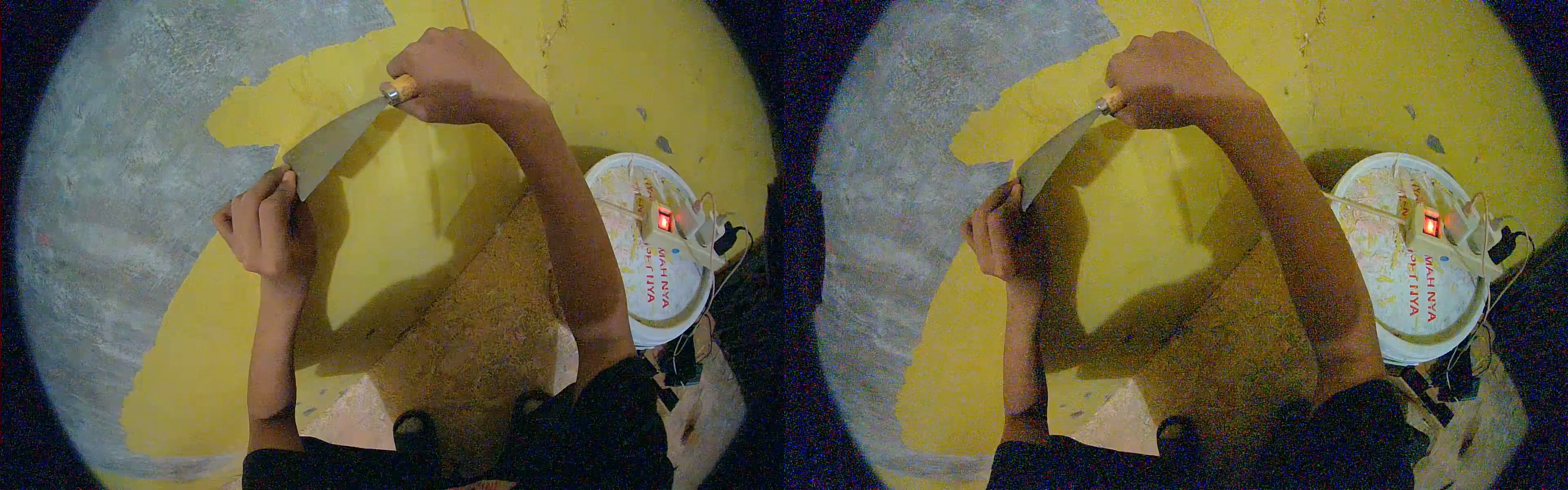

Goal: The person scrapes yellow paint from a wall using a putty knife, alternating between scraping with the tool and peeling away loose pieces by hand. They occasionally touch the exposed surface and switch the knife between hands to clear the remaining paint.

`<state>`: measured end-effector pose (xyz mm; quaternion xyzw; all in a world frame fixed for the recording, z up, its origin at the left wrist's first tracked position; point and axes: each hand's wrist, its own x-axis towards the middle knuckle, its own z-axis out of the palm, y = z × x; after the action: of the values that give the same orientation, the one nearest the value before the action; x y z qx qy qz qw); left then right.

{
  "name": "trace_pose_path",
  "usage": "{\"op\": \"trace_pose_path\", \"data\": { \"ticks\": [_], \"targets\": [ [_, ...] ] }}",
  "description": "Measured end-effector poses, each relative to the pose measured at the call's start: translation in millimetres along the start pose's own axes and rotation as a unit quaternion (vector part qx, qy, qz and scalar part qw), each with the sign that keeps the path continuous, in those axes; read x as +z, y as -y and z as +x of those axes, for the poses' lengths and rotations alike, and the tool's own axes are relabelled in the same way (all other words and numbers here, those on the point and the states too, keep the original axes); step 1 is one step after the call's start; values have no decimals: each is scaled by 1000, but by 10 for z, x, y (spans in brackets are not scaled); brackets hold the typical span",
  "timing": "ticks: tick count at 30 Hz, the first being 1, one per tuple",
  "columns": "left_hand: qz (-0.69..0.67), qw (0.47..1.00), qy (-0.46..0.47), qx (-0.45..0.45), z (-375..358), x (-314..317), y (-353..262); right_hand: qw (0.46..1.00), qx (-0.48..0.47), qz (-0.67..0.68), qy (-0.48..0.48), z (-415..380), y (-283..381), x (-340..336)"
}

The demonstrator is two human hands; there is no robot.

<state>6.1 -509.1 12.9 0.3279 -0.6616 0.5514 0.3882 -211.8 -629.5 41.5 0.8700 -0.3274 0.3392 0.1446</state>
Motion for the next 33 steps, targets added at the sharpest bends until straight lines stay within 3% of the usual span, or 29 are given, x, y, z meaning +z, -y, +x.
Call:
{"op": "trace_pose_path", "data": {
  "ticks": [5, 17, 20, 33],
  "targets": [
    [5, 1000, -5, 3, 1, 13, 6, 999, -9, -8, -42, -15, -10, 38],
    [-1, 1000, 12, -9, 24, 6, -20, 999, 10, -37, 26, -8, 78, -186],
    [6, 1000, 7, -6, 8, 31, -4, 998, -15, -49, -43, -15, 14, -69],
    [14, 999, 17, -27, 24, 100, -61, 997, 1, -72, -17, -34, -26, -143]
  ]
}}
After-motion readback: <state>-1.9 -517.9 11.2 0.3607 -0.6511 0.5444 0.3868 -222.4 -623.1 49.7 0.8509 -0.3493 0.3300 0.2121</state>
